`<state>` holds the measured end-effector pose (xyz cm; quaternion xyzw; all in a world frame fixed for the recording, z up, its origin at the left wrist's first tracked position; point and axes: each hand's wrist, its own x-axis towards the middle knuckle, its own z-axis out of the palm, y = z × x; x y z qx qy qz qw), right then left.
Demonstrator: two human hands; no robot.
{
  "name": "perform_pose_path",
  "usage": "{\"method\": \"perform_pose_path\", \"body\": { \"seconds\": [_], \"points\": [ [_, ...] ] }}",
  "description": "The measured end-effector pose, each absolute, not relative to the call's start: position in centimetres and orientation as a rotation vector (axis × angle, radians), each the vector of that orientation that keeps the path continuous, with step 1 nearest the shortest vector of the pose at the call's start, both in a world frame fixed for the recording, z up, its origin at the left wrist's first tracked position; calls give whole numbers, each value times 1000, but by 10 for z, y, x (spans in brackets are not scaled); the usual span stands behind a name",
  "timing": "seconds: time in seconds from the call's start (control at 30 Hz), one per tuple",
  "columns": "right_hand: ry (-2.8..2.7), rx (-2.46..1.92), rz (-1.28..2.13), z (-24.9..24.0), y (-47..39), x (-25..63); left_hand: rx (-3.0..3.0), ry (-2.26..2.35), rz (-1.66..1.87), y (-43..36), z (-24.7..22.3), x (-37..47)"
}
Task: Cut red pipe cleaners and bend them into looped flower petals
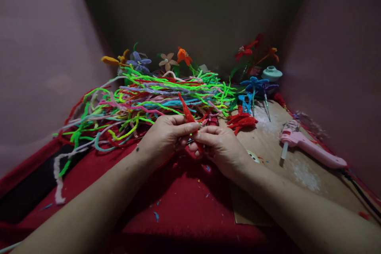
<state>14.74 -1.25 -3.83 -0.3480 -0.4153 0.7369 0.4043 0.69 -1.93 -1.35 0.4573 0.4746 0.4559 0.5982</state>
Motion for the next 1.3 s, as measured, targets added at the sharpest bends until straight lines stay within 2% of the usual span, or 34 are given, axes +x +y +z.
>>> {"method": "perform_pose_path", "body": {
  "seconds": [0.43, 0.77, 0.97, 1.1, 1.3],
  "points": [
    [-1040, -670, 1956, -46, -7, 149, 993, 948, 1020, -17, -16, 4],
    [-884, -722, 1825, -44, -6, 144, 1069, 1001, 1076, -16, -17, 4],
    [-767, -712, 1791, -38, -6, 144, 1323, 1221, 835, -22, -14, 15],
    [-714, -704, 1831, -36, -8, 143, 1413, 1309, 847, -27, -10, 22],
    [-799, -665, 1863, -38, -6, 146, 1309, 1112, 770, -24, -14, 15]
  ]
}}
